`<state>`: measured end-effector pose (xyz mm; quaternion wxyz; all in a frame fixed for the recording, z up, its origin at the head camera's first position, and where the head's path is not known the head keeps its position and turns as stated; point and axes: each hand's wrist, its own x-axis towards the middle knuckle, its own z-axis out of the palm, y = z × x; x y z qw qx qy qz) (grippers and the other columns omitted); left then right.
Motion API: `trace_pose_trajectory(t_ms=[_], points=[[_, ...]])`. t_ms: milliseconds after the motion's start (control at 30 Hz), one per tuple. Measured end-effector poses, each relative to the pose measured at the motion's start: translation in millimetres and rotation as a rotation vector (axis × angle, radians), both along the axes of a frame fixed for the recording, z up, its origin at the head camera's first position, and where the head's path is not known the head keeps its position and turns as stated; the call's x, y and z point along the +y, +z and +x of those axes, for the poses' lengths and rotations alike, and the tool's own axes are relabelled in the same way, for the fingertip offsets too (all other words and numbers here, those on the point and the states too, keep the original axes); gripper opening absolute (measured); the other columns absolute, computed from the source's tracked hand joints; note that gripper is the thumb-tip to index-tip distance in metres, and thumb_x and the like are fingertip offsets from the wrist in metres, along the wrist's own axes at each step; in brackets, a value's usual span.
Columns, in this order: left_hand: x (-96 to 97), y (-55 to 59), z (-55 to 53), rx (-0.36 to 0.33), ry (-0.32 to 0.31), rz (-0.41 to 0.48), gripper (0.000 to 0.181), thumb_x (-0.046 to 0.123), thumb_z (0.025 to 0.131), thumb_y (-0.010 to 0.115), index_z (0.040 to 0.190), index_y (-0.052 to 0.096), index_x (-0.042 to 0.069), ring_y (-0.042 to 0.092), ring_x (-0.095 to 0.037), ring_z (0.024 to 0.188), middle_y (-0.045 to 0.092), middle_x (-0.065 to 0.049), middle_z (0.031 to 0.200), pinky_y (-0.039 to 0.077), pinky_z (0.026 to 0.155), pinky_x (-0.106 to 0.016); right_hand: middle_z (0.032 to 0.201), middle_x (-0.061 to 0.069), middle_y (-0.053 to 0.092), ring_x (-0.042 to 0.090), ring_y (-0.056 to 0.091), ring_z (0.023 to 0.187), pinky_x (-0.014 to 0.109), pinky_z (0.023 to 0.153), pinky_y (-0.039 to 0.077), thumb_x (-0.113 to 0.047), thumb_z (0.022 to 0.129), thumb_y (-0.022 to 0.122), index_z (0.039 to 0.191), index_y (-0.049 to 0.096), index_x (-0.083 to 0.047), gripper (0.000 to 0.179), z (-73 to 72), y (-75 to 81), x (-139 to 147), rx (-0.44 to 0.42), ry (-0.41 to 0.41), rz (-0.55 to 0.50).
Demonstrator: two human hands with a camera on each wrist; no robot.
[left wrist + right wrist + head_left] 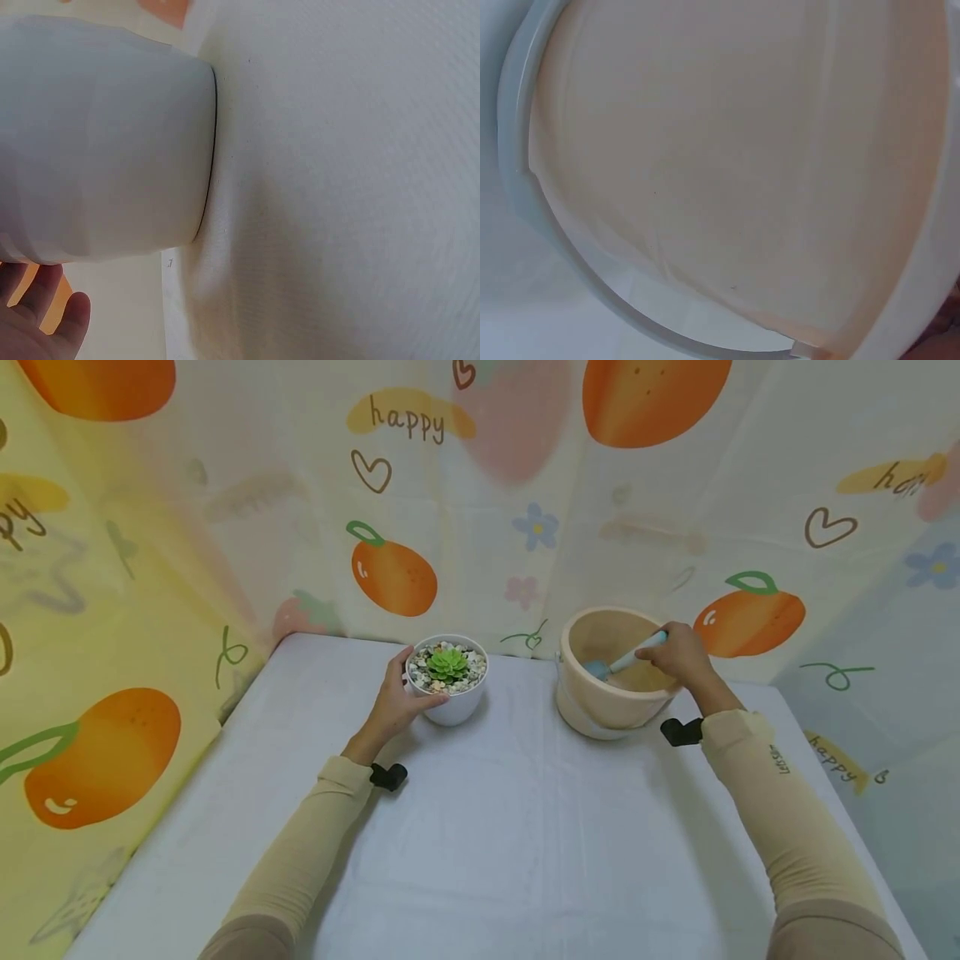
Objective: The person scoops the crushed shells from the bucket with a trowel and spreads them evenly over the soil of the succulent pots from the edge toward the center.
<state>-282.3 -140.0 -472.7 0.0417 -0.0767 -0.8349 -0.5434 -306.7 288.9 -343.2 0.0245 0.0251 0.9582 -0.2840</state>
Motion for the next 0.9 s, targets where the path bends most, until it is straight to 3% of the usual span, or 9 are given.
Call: trace_pose_trajectory(t_ms=[133,233,367,667,900], points=[[-0.2,-0.5,-0.1,-0.005,0.002,0.006,0.108,0.033,0.077,0.083,0.155,0.012,0.008,0.023,-0.03,0.147,0.02,-0.016,0.159,0.023,0.119,-0.053,0.121,0.035,0.055,0.046,0.054,0.109,0.052,0.094,0.047,-0.022,0.09,0.067,0.124,0.051,0.016,0.054,-1.1,2.6,-2,-0.006,0.01,0.122],[-0.2,-0.8,0.8,-0.005,0.001,0.013,0.108,0.032,0.077,0.083,0.155,0.012,0.007,0.023,-0.03,0.147,0.019,-0.017,0.159,0.023,0.119,-0.053,0.131,0.037,0.049,0.05,0.047,0.119,0.056,0.105,0.039,-0.023,0.091,0.065,0.13,0.048,0.016,0.057,-1.5,4.3,-2,-0.022,0.016,0.173],[0.7,-0.8,1.5,-0.002,-0.003,0.014,0.108,0.031,0.077,0.083,0.155,0.012,0.007,0.023,-0.03,0.147,0.019,-0.017,0.159,0.023,0.119,-0.053,0.13,0.035,0.052,0.049,0.048,0.118,0.055,0.104,0.04,-0.023,0.092,0.064,0.13,0.048,0.015,0.056,0.4,6.1,-3,-0.016,0.032,0.19],[2.6,1.2,0.9,-0.012,0.005,-0.036,0.11,0.037,0.075,0.083,0.156,0.013,0.011,0.026,-0.033,0.145,0.019,-0.017,0.159,0.028,0.116,-0.054,0.138,0.035,0.046,0.051,0.043,0.127,0.058,0.107,0.037,-0.022,0.095,0.06,0.134,0.046,0.014,0.055,12.1,0.6,-2,0.036,0.073,0.124],[-2.2,6.0,6.1,-0.005,0.002,-0.073,0.108,0.039,0.078,0.08,0.157,0.012,0.011,0.03,-0.034,0.142,0.023,-0.019,0.157,0.031,0.114,-0.053,0.141,0.032,0.046,0.049,0.043,0.13,0.059,0.107,0.037,-0.029,0.098,0.056,0.137,0.046,0.009,0.055,22.0,-6.8,7,0.136,0.074,0.0]])
